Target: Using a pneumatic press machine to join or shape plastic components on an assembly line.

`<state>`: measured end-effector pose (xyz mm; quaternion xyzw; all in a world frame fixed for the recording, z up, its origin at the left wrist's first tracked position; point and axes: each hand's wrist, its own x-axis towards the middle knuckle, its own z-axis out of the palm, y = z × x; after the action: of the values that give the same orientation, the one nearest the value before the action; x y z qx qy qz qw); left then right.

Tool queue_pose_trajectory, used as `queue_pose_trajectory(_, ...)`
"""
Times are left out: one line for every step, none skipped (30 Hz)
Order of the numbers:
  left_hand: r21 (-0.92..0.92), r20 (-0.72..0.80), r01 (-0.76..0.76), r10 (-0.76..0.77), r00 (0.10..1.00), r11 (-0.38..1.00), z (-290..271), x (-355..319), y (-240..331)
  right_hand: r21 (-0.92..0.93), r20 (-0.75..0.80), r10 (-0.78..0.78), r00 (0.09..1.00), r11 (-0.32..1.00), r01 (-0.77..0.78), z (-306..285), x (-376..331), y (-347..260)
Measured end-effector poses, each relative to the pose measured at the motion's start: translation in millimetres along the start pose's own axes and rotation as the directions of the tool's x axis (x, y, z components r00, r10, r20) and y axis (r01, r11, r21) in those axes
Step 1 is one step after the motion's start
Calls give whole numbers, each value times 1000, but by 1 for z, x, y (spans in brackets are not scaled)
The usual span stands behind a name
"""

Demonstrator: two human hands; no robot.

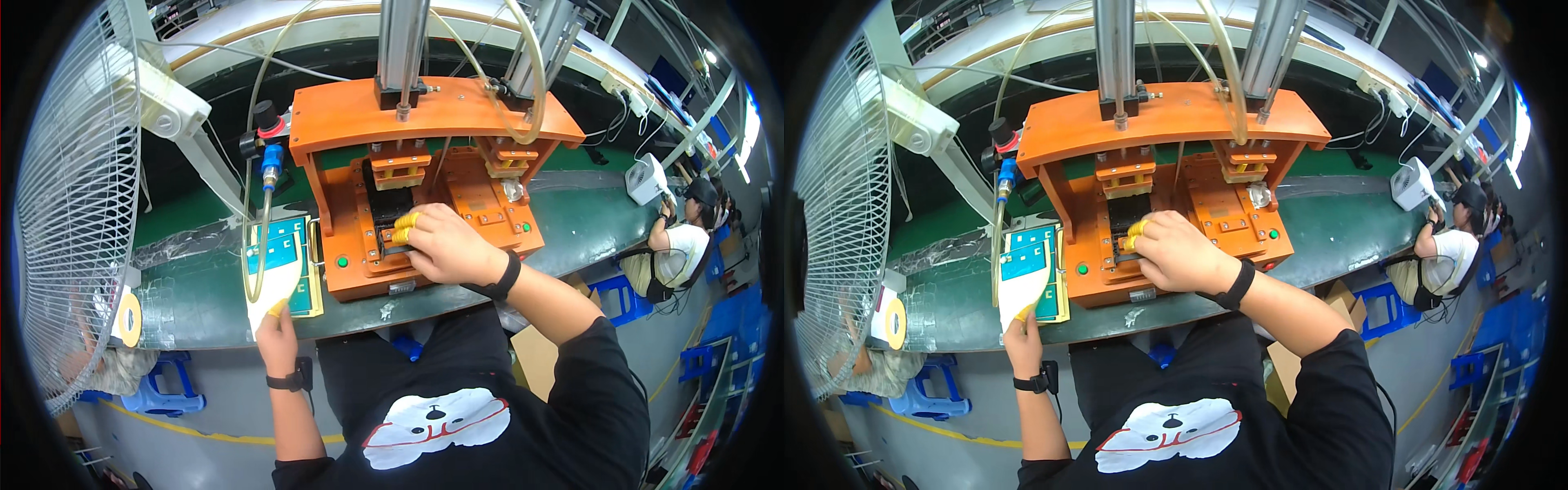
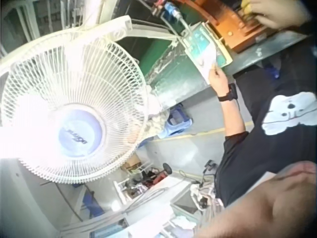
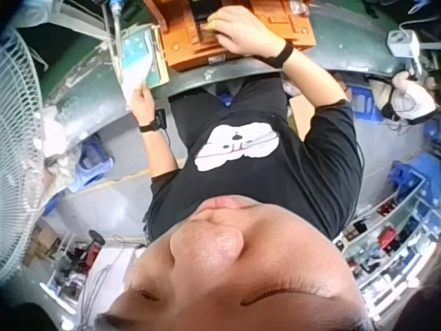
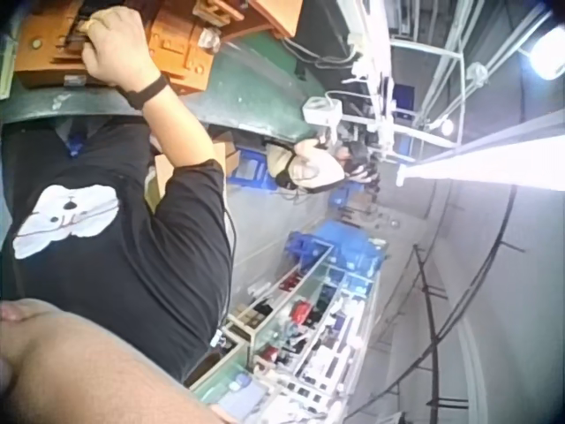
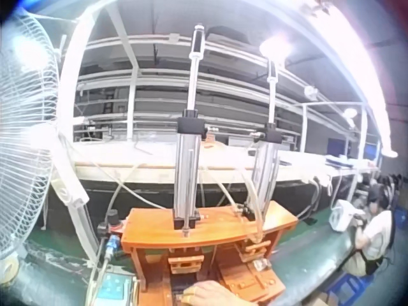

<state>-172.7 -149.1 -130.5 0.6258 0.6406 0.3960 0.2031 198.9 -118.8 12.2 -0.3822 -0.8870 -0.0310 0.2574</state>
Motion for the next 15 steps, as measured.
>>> queue_pose_trajectory(-54,5,114,-114,993,992,-3,0,2,-6,-14,24,1000,1000,-24,1,0,-1)
queue_pose_trajectory(-161,-46,127,-136,990,979,-3,-1,6,-38,9,59,998,998,-59,3,2,-4)
queue_pose_trajectory(-215,-73,119,-137,988,969,-4,-2,9,-33,26,101,995,994,-100,5,3,-5)
queue_pose_trajectory(-264,-94,109,-138,986,958,-5,-3,12,-26,43,148,988,989,-147,7,3,-9)
queue_pose_trajectory(-314,-115,97,-139,984,945,-5,-4,15,-19,67,196,978,981,-195,8,4,-11)
queue_pose_trajectory(-363,-128,87,-142,981,928,-4,-6,18,-35,123,221,968,975,-218,9,4,-12)
queue_pose_trajectory(-408,-141,78,-147,979,910,-3,-10,21,-63,109,194,975,980,-189,9,6,-12)
queue_pose_trajectory(-477,-146,69,-156,977,876,-3,-13,24,-85,117,170,978,983,-161,9,7,-11)
queue_pose_trajectory(-466,-155,69,-158,975,882,-3,-16,27,-107,125,145,981,986,-132,8,9,-10)
queue_pose_trajectory(-479,-157,69,-163,974,875,-4,-19,29,-96,165,149,975,986,-134,7,12,-9)
queue_pose_trajectory(-512,-156,67,-169,973,856,-4,-22,32,-85,204,152,967,987,-137,5,14,-7)
queue_pose_trajectory(-503,-166,64,-169,972,862,-5,-25,35,-75,227,146,963,988,-132,3,17,-8)
queue_pose_trajectory(-516,-173,57,-169,970,855,-6,-28,38,-120,184,131,974,987,-110,2,18,-10)
queue_pose_trajectory(-538,-182,42,-165,969,842,-7,-30,40,-166,128,104,986,983,-82,0,19,-14)
queue_pose_trajectory(-537,-181,53,-176,968,842,-8,-32,42,-234,99,89,991,970,-64,-1,19,-20)
